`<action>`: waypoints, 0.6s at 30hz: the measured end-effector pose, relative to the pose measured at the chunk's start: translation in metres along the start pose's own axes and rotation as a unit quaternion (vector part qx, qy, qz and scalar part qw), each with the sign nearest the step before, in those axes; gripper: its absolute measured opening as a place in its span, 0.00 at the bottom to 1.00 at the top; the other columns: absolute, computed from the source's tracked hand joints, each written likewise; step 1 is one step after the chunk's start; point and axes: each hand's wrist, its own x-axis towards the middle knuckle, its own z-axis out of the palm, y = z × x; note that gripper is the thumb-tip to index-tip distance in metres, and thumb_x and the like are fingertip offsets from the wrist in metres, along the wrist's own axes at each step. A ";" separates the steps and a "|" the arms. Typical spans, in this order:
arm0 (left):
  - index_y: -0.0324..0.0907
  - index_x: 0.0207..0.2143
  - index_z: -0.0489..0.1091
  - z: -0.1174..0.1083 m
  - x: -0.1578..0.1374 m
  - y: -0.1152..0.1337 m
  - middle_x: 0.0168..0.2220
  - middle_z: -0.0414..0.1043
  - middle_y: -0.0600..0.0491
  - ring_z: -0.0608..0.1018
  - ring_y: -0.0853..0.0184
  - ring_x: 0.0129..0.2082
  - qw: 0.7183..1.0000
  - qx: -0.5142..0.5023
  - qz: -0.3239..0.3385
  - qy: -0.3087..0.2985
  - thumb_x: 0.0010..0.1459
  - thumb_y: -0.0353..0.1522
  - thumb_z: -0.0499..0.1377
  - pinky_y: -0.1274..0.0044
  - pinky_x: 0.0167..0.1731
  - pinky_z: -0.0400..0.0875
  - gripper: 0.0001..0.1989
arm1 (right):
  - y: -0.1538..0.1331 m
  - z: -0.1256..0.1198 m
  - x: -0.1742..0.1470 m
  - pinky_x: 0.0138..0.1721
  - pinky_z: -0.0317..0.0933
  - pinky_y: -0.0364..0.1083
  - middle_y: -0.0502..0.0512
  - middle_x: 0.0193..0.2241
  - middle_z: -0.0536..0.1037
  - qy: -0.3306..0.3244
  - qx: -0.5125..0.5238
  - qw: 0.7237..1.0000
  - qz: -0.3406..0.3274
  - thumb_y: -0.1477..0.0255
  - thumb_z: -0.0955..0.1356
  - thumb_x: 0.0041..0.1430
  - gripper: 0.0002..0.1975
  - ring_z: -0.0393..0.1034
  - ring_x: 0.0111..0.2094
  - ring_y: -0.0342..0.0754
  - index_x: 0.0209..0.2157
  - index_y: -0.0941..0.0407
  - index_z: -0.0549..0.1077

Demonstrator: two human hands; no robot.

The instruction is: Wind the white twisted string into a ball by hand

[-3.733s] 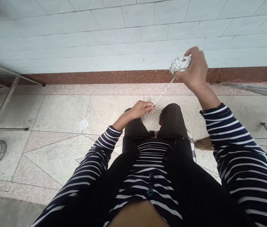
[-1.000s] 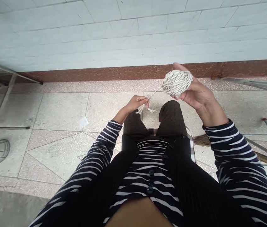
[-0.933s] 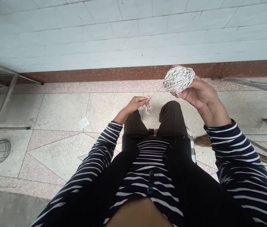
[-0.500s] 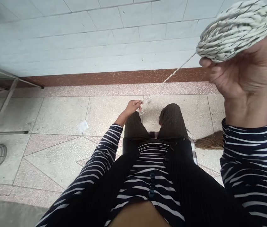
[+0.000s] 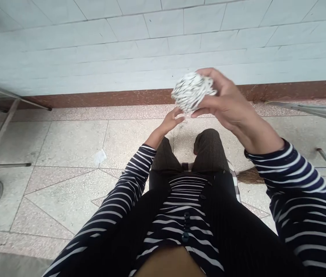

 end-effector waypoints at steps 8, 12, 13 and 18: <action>0.40 0.27 0.75 0.030 -0.071 0.038 0.24 0.78 0.51 0.79 0.67 0.31 0.989 -0.047 -0.027 -0.135 0.70 0.48 0.61 0.74 0.44 0.73 0.25 | 0.036 -0.033 0.056 0.53 0.70 0.60 0.56 0.47 0.76 0.130 -0.298 0.939 -0.109 0.79 0.83 0.40 0.35 0.70 0.45 0.56 0.49 0.49 0.70; 0.41 0.26 0.75 0.006 -0.082 0.055 0.28 0.79 0.52 0.79 0.68 0.32 0.994 0.017 0.017 -0.107 0.73 0.47 0.57 0.75 0.44 0.72 0.26 | 0.085 -0.047 0.057 0.60 0.64 0.71 0.62 0.52 0.77 0.131 -0.353 0.926 -0.008 0.74 0.84 0.36 0.30 0.66 0.60 0.72 0.41 0.49 0.72; 0.42 0.27 0.76 -0.001 -0.077 0.062 0.28 0.79 0.52 0.78 0.68 0.32 0.995 0.030 0.039 -0.090 0.74 0.47 0.56 0.75 0.44 0.71 0.25 | 0.099 -0.044 0.051 0.59 0.66 0.71 0.59 0.52 0.78 0.068 -0.306 0.950 0.017 0.71 0.84 0.35 0.29 0.65 0.62 0.74 0.40 0.47 0.73; 0.41 0.25 0.75 -0.017 -0.035 0.068 0.30 0.79 0.52 0.78 0.68 0.33 0.994 0.060 0.067 -0.066 0.71 0.48 0.61 0.74 0.44 0.72 0.26 | 0.135 -0.023 0.003 0.44 0.74 0.65 0.49 0.45 0.82 -0.102 -0.141 0.980 0.094 0.67 0.84 0.32 0.27 0.77 0.52 0.69 0.37 0.41 0.78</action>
